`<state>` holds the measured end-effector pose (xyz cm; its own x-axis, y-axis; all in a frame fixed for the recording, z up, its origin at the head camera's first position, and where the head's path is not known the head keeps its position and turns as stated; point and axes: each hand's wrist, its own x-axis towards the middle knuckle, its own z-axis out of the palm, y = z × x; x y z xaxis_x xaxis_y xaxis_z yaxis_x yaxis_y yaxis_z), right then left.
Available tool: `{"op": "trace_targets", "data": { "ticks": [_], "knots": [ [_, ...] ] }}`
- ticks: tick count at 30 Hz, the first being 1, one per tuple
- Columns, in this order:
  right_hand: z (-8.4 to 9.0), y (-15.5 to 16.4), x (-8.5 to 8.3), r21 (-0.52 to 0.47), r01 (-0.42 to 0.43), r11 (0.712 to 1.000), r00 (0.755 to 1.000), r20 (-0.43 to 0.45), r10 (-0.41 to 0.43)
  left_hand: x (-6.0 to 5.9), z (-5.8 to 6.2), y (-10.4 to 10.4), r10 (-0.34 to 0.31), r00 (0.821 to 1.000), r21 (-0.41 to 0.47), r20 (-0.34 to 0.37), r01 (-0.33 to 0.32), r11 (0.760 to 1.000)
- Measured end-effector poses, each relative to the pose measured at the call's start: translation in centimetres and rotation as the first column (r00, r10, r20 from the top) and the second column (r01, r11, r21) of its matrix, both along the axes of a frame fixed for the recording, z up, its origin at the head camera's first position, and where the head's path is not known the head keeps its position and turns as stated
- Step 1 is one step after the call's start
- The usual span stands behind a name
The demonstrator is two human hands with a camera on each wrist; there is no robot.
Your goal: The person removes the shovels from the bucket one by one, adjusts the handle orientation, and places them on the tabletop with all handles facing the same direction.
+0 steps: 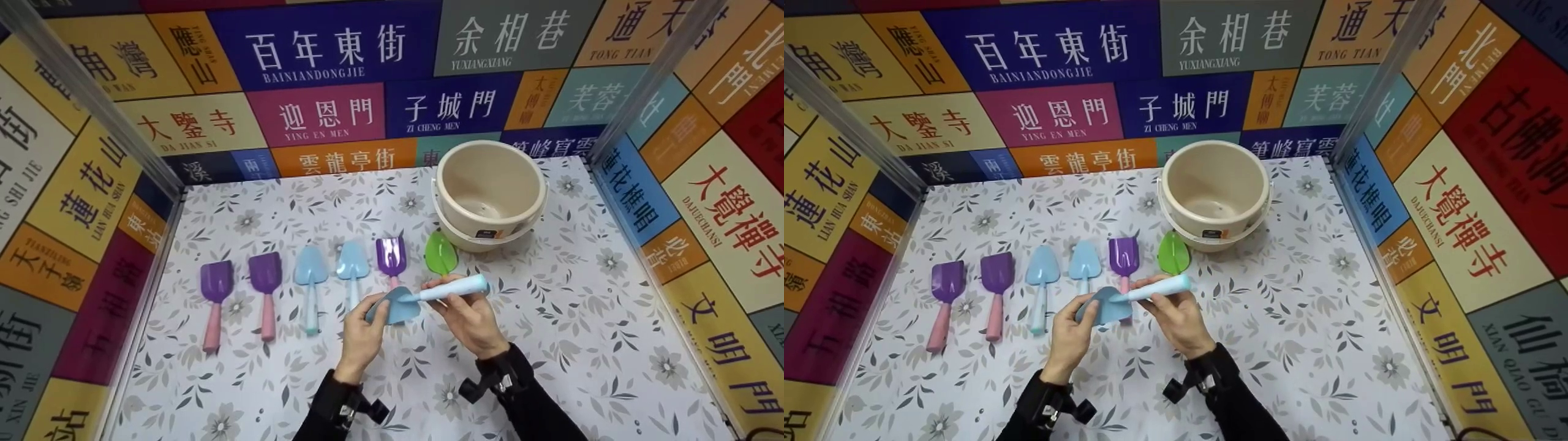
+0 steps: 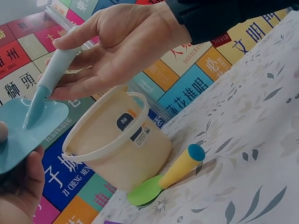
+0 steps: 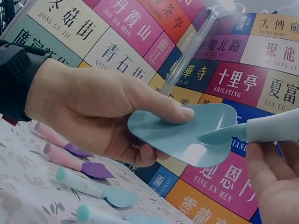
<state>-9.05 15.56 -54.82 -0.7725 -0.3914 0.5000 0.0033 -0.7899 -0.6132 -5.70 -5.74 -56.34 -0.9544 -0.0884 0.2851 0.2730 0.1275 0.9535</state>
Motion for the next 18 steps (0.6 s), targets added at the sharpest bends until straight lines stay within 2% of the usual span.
{"op": "trace_targets", "data": {
  "ticks": [3, 5, 6, 7, 8, 9, 10, 12, 14, 16, 17, 18],
  "knots": [
    [0.4, 0.5, -0.2, 0.068, 0.041, 0.997, 0.999, -0.011, -0.040, -0.3, 0.3, -0.3, 0.023, 0.999, -0.031, -0.048, -0.024, 0.999],
    [0.9, 1.2, -0.4, 0.156, 0.112, 0.981, 0.994, -0.014, -0.112, -0.7, 0.7, -0.7, 0.028, 0.997, -0.045, -0.066, -0.031, 0.999],
    [1.2, 1.7, -0.5, 0.218, 0.165, 0.962, 0.986, -0.025, -0.164, -0.8, 0.8, -1.0, 0.031, 0.997, -0.052, -0.070, -0.035, 0.998],
    [1.6, 2.2, -0.7, 0.289, 0.228, 0.930, 0.973, -0.046, -0.225, -1.1, 1.0, -1.4, 0.035, 0.996, -0.065, -0.076, -0.040, 0.997],
    [1.9, 2.7, -0.8, 0.362, 0.295, 0.884, 0.955, -0.081, -0.286, -1.3, 1.2, -1.8, 0.038, 0.996, -0.079, -0.084, -0.044, 0.996],
    [2.3, 3.2, -1.0, 0.430, 0.360, 0.828, 0.932, -0.126, -0.340, -1.5, 1.4, -2.3, 0.045, 0.995, -0.097, -0.090, -0.054, 0.994],
    [2.7, 3.7, -1.2, 0.495, 0.429, 0.756, 0.902, -0.192, -0.386, -1.8, 1.6, -2.7, 0.051, 0.993, -0.124, -0.105, -0.064, 0.990],
    [3.4, 4.6, -1.6, 0.589, 0.570, 0.573, 0.821, -0.381, -0.426, -2.3, 2.0, -3.6, 0.055, 0.988, -0.191, -0.147, -0.083, 0.978],
    [4.1, 5.2, -2.2, 0.598, 0.699, 0.392, 0.715, -0.589, -0.377, -2.8, 2.6, -4.3, 0.045, 0.983, -0.257, -0.180, -0.091, 0.962],
    [4.6, 5.6, -2.7, 0.541, 0.809, 0.232, 0.587, -0.765, -0.264, -3.3, 2.9, -4.8, 0.031, 0.976, -0.317, -0.214, -0.100, 0.943],
    [4.8, 5.7, -2.9, 0.495, 0.851, 0.175, 0.523, -0.828, -0.200, -3.5, 3.1, -4.9, 0.020, 0.974, -0.340, -0.228, -0.099, 0.935],
    [4.9, 5.6, -3.1, 0.449, 0.884, 0.133, 0.465, -0.874, -0.138, -3.6, 3.3, -5.0, 0.007, 0.971, -0.358, -0.237, -0.094, 0.929]
  ]
}}
